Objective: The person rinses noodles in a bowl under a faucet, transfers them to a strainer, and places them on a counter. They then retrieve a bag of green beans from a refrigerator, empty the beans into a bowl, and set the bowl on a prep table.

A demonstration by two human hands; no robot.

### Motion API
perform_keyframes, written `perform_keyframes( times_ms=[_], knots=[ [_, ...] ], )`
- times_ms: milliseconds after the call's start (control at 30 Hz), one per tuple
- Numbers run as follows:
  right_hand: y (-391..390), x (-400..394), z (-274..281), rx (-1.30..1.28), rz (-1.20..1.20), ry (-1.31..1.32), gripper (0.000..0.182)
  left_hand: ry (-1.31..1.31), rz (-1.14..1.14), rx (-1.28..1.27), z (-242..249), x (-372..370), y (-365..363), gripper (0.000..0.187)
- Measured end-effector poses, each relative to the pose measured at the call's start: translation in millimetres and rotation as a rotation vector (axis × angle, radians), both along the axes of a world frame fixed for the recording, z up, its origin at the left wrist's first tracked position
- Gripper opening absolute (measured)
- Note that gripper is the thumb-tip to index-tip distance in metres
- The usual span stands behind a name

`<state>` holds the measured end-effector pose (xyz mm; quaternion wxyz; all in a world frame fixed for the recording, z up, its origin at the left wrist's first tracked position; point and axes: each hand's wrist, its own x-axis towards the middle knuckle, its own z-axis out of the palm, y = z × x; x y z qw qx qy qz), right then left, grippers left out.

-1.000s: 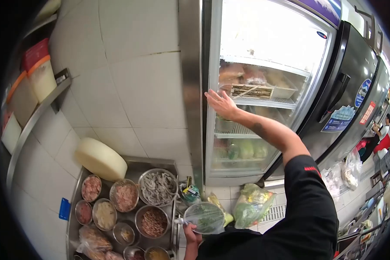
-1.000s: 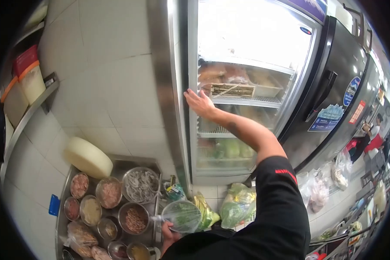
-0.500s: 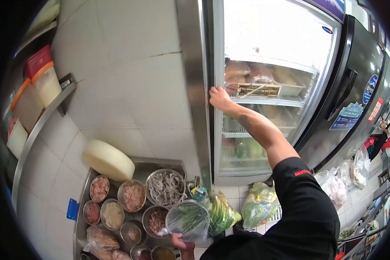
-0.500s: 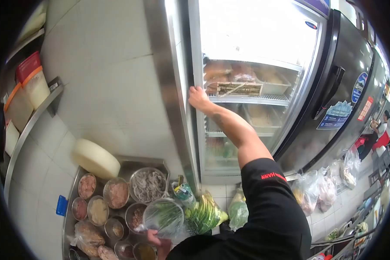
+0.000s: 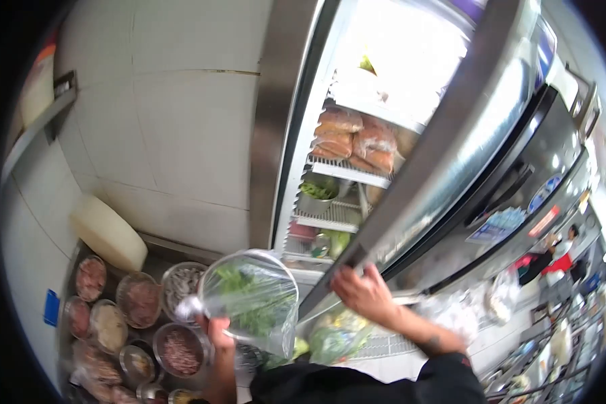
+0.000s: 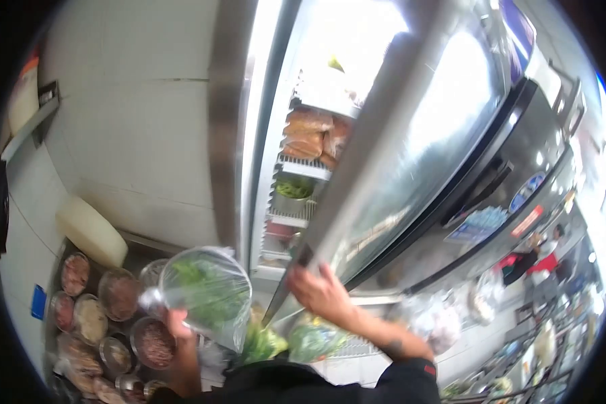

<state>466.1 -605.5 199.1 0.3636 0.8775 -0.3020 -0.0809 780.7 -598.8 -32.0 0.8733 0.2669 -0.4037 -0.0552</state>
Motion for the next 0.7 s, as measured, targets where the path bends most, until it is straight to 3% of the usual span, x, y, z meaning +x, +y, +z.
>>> perform_keyframes(
  times_ms=[33, 100, 133, 167, 200, 233, 267, 300, 333, 367, 400, 467, 500, 533, 600, 667, 700],
  knots=[
    [18.5, -15.9, -4.0, 0.001, 0.045, -0.022, 0.042, -0.766, 0.466, 0.066, 42.7, 8.1, -12.8, 0.039],
    [56.4, -39.8, -1.8, 0.123, 0.062, -0.171, 0.038, -0.66, 0.303, -0.018, 67.8, -30.4, -52.4, 0.037],
    [74.3, -52.3, 0.4, 0.115, 0.078, -0.156, 0.036, -0.498, 0.132, 0.088, 44.6, -51.2, -74.5, 0.024],
    [87.2, -69.1, -3.1, 0.147, 0.098, -0.128, 0.033, -0.539, 0.234, 0.001, 77.1, -77.7, -91.1, 0.015],
    [104.3, -78.8, -2.2, 0.115, 0.087, -0.12, 0.031, -0.388, 0.102, 0.24, 68.9, -99.2, -113.1, 0.016],
    [117.4, -90.3, -3.0, 0.094, 0.103, -0.043, 0.03, -0.427, 0.02, 0.162, 114.0, -123.6, -126.6, 0.016],
    [129.9, -100.9, -6.2, 0.078, 0.114, 0.03, 0.028, 0.115, -0.677, 0.372, 167.3, -153.6, -130.5, 0.018],
    [141.0, -112.1, -11.6, 0.031, 0.121, 0.078, 0.028, -0.003, -0.781, 0.189, 179.6, -177.6, -166.5, 0.048],
    [152.4, -121.4, -16.3, -0.01, 0.126, 0.125, 0.028, -0.151, -0.67, 0.17, 209.9, -196.3, -184.4, 0.024],
    [157.3, -124.4, -2.1, -0.077, 0.186, 0.351, 0.03, -0.571, -0.082, -0.186, 223.4, -220.1, -237.1, 0.01],
    [165.5, -130.7, -3.3, -0.081, 0.149, 0.339, 0.03, -0.138, -0.669, -0.039, 277.7, -253.0, -225.7, 0.02],
    [182.4, -145.6, -7.6, -0.15, 0.147, 0.443, 0.034, -0.287, -0.475, -0.139, 353.3, -299.8, -258.3, 0.029],
    [195.4, -153.5, -20.7, -0.182, 0.088, 0.33, 0.034, -0.033, -1.014, 0.252, 391.4, -319.3, -269.2, 0.027],
    [203.7, -157.0, -25.2, -0.095, 0.006, 0.224, 0.036, -0.102, -0.842, 0.201, 424.9, -342.2, -274.4, 0.021],
    [214.6, -163.3, -27.2, -0.206, 0.007, 0.27, 0.036, -0.159, -0.355, 0.011, 447.4, -425.8, -387.3, 0.018],
    [239.6, -191.5, -74.0, 0.025, -0.043, 0.113, 0.036, -0.015, -0.349, 0.337, 492.9, -470.5, -422.8, 0.037],
    [233.3, -178.5, -34.4, 0.013, -0.042, 0.187, 0.035, -0.012, -0.362, 0.422, 504.3, -484.0, -426.3, 0.037]
  ],
)
